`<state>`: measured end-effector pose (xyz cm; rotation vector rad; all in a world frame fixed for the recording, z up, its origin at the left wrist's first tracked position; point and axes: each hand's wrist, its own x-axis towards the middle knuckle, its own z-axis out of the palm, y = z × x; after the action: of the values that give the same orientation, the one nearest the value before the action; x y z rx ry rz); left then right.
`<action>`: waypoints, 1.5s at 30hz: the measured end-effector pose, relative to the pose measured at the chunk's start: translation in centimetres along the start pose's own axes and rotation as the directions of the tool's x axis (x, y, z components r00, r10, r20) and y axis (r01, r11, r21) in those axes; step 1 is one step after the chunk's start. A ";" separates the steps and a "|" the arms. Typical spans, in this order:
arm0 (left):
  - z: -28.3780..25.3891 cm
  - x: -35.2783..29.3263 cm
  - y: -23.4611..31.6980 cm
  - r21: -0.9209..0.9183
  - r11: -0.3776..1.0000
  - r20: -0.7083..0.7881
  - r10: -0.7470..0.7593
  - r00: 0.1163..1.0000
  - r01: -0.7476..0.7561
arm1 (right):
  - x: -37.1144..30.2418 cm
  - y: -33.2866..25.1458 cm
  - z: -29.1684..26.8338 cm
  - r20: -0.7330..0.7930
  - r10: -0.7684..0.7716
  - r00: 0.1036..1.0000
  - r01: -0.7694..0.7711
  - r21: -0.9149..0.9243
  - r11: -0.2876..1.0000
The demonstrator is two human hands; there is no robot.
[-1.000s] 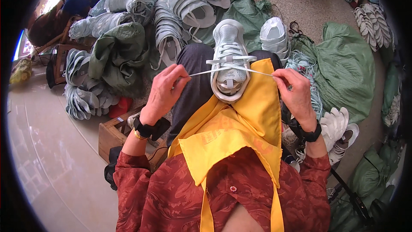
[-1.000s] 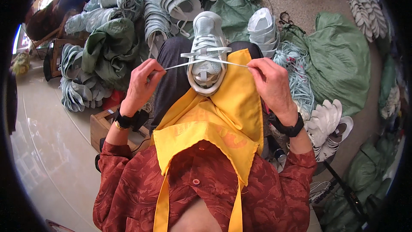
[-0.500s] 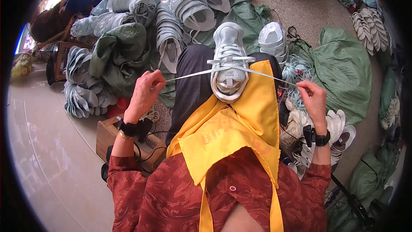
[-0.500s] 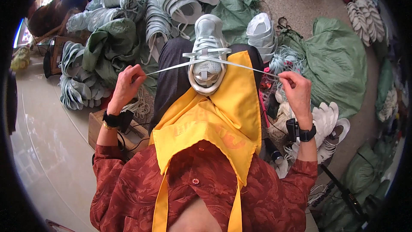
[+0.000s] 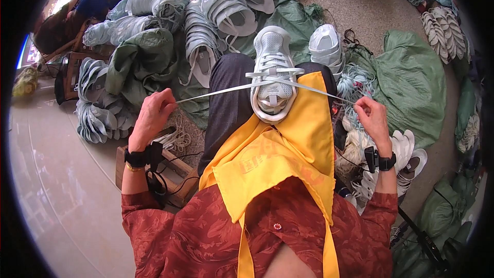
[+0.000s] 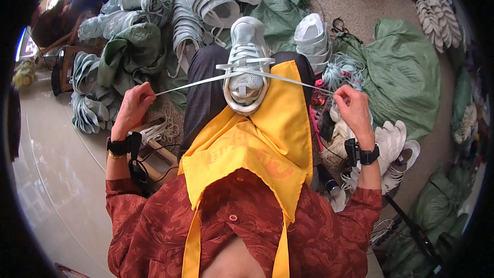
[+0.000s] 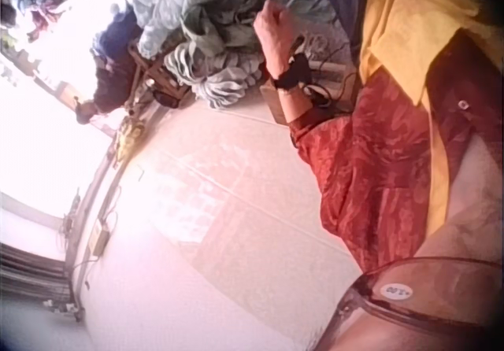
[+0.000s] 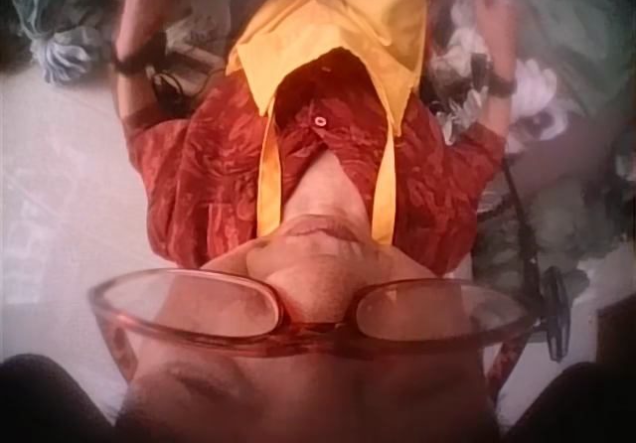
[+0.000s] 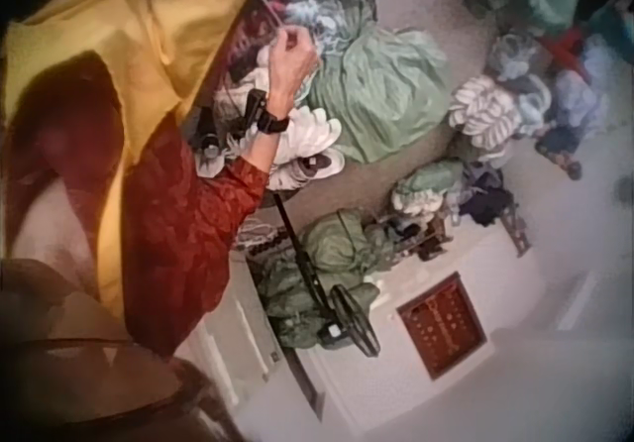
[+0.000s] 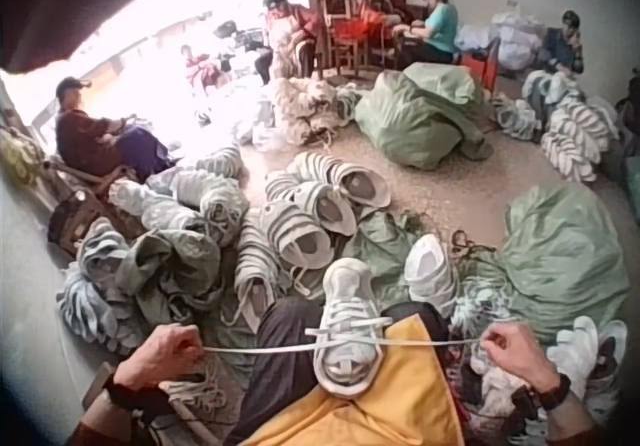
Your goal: The person sits on the floor and laces a white sneaker by hand. They thread the laces through the eyelets, pull them tight, and tie a knot. The person then picks up a second shoe and begins the same lacing process.
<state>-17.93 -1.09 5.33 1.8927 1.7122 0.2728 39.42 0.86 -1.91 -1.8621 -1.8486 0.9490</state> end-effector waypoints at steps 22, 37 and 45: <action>5.1 6.8 10.3 -0.733 0.678 0.165 0.086 0.983 0.064 | 5.1 -9.9 6.1 0.193 -0.103 0.976 -0.094 0.794 0.601; 10.6 6.9 8.4 -0.847 0.530 0.078 0.054 0.995 0.038 | 5.3 -10.7 10.3 0.011 -0.046 0.999 0.019 0.793 0.609; 11.7 7.0 8.1 -0.863 0.501 0.090 0.033 0.995 0.061 | 5.5 -11.3 10.4 -0.019 -0.132 0.991 0.117 0.586 0.802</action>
<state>-4.01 2.30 -1.48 1.0762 1.1331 0.8523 23.68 5.03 -2.92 -1.3342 -1.4308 1.3127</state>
